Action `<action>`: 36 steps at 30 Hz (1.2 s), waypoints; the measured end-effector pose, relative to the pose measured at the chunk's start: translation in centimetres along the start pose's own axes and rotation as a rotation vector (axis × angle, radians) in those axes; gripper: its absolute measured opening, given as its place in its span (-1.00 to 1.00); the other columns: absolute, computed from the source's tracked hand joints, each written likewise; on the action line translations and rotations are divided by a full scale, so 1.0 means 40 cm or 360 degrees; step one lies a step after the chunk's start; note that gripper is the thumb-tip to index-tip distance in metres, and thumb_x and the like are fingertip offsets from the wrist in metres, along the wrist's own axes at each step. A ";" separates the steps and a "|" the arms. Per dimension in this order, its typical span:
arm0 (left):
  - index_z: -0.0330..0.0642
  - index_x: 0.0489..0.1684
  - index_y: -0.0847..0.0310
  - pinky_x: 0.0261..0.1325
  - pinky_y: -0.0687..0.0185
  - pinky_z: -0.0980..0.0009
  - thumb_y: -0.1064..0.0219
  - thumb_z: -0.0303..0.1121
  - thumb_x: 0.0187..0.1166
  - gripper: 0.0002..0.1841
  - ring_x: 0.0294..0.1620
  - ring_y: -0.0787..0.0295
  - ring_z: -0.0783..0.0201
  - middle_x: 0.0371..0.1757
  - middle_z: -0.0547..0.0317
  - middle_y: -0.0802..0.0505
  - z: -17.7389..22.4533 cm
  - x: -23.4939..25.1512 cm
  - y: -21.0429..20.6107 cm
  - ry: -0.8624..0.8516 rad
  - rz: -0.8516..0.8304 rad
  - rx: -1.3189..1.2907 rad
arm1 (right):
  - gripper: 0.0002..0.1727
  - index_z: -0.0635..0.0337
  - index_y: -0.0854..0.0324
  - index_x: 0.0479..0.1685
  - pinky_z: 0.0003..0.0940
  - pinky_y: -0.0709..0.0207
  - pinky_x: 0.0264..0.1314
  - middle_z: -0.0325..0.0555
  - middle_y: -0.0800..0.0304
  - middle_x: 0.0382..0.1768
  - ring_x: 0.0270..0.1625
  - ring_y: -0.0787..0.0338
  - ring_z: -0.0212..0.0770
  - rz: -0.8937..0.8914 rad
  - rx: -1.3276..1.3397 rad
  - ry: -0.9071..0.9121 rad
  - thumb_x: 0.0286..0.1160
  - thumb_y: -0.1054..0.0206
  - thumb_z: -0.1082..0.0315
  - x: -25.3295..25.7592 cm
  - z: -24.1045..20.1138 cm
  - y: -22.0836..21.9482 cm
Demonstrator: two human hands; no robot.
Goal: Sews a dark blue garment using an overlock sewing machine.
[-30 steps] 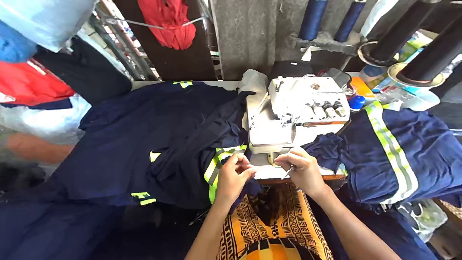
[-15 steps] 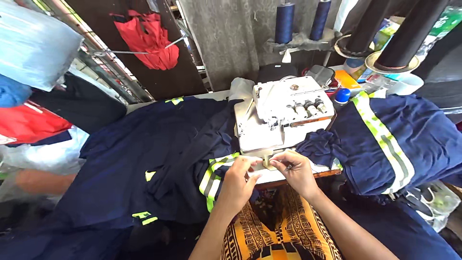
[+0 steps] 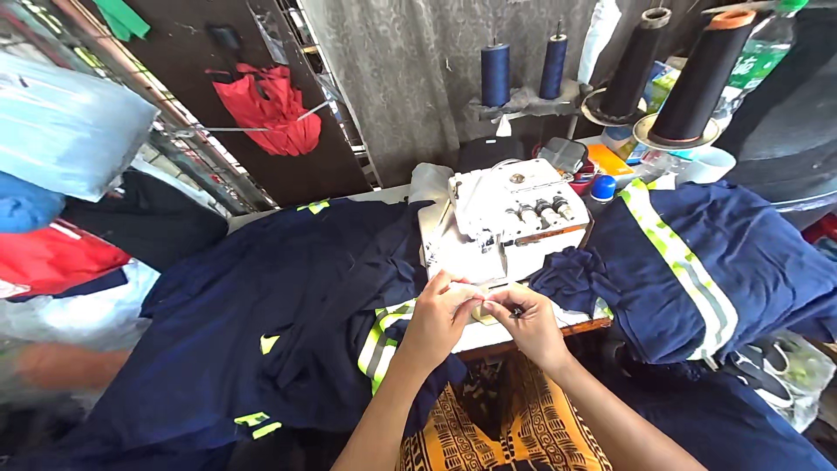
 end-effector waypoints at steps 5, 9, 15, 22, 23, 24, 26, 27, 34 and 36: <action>-0.24 -0.25 -0.79 -0.01 -0.71 0.55 -0.32 -0.36 0.56 -0.84 -0.12 -0.76 0.35 -0.09 0.00 -0.79 -0.005 0.019 -0.017 0.0021 -0.0161 -0.0075 | -0.87 0.15 -0.85 -0.25 -0.78 -0.57 -0.26 -0.30 -0.78 -0.33 -0.35 -0.67 -0.66 0.0020 -0.0025 -0.0050 0.41 -0.49 0.30 0.003 -0.007 0.001; -0.41 -0.21 -0.77 -0.01 -0.77 0.37 -0.29 -0.47 0.48 -0.82 -0.12 -0.82 0.23 -0.09 -0.12 -0.83 -0.065 0.067 -0.001 0.0322 -0.0058 -0.0119 | -0.71 0.27 -0.79 0.05 -0.68 -0.52 -0.33 -0.05 -0.66 -0.06 -0.35 -0.59 -0.53 0.0235 -0.0187 0.0007 0.45 -0.46 0.28 0.019 -0.014 0.076; -0.39 -0.05 -0.73 -0.15 -0.82 0.44 -0.34 -0.47 0.59 -0.84 -0.30 -0.83 0.39 -0.17 0.04 -0.84 -0.234 0.095 -0.050 0.0813 0.0103 -0.0483 | -0.67 0.39 -0.62 0.22 -0.44 -0.59 -0.28 -0.03 -0.73 -0.08 -0.33 -0.66 -0.39 0.0769 -0.0269 -0.0247 0.70 -0.22 0.31 0.115 0.101 0.373; -0.40 -0.26 -0.79 -0.07 -0.73 0.33 -0.43 -0.46 0.36 -0.84 -0.26 -0.79 0.24 -0.26 -0.07 -0.84 -0.195 0.080 -0.071 0.0479 0.0049 -0.0087 | -0.60 0.22 -0.59 0.14 -0.45 -0.30 -0.56 -0.21 -0.47 -0.44 -0.63 -0.34 -0.41 0.0699 -0.0140 -0.1131 0.82 -0.14 0.03 0.269 0.338 0.468; -0.40 -0.29 -0.80 -0.06 -0.74 0.30 -0.44 -0.44 0.34 -0.83 -0.26 -0.81 0.21 -0.28 -0.08 -0.85 -0.188 0.079 -0.072 0.0439 0.0029 -0.0038 | -0.55 0.23 -0.59 0.09 -0.39 -0.33 -0.52 -0.18 -0.48 -0.45 -0.59 -0.38 -0.36 0.0660 -0.0165 -0.1194 0.80 -0.15 -0.04 0.283 0.361 0.471; -0.39 -0.30 -0.80 -0.06 -0.75 0.26 -0.45 -0.42 0.33 -0.83 -0.26 -0.82 0.18 -0.29 -0.08 -0.86 -0.184 0.079 -0.072 0.0422 0.0013 -0.0014 | -0.48 0.28 -0.59 0.11 -0.31 -0.39 -0.42 -0.09 -0.54 -0.38 -0.50 -0.45 -0.28 0.0617 -0.0179 -0.1256 0.78 -0.17 -0.09 0.295 0.376 0.475; -0.38 -0.35 -0.80 -0.08 -0.74 0.26 -0.46 -0.41 0.28 -0.82 -0.28 -0.82 0.18 -0.32 -0.06 -0.85 -0.180 0.079 -0.071 0.0399 0.0008 -0.0002 | -0.37 0.31 -0.56 0.17 -0.25 -0.46 -0.33 -0.01 -0.59 -0.29 -0.40 -0.53 -0.22 0.0486 -0.0250 -0.1377 0.75 -0.14 -0.20 0.308 0.407 0.475; -0.38 -0.38 -0.79 -0.11 -0.72 0.30 -0.47 -0.39 0.26 -0.82 -0.30 -0.80 0.21 -0.35 -0.04 -0.84 -0.180 0.077 -0.070 0.0388 0.0007 -0.0010 | -0.33 0.29 -0.57 0.12 -0.28 -0.46 -0.39 -0.05 -0.59 -0.32 -0.45 -0.53 -0.24 0.0428 -0.0280 -0.1435 0.73 -0.10 -0.26 0.307 0.427 0.475; -0.29 -0.52 -0.71 -0.26 -0.58 0.67 -0.39 -0.40 0.22 -0.88 -0.41 -0.65 0.59 -0.45 0.23 -0.75 -0.177 0.074 -0.078 0.0350 -0.0045 -0.0355 | -0.51 0.12 -0.51 -0.15 -0.47 -0.32 -0.62 -0.23 -0.49 -0.56 -0.64 -0.44 -0.37 0.0323 0.0000 -0.1610 0.82 -0.03 -0.15 0.282 0.494 0.469; -0.28 -0.54 -0.69 -0.29 -0.56 0.71 -0.35 -0.44 0.21 -0.91 -0.44 -0.61 0.65 -0.48 0.30 -0.73 -0.173 0.077 -0.085 0.0340 -0.0076 -0.0469 | -0.53 0.11 -0.50 -0.11 -0.48 -0.32 -0.61 -0.23 -0.50 -0.53 -0.62 -0.45 -0.37 0.0316 0.0017 -0.1610 0.83 -0.02 -0.13 0.281 0.491 0.467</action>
Point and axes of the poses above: each hand's wrist, its own x-axis towards the middle knuckle, its own y-axis out of the back of the hand, z = x × y, the point moved 9 cm from there along x, towards the middle knuckle
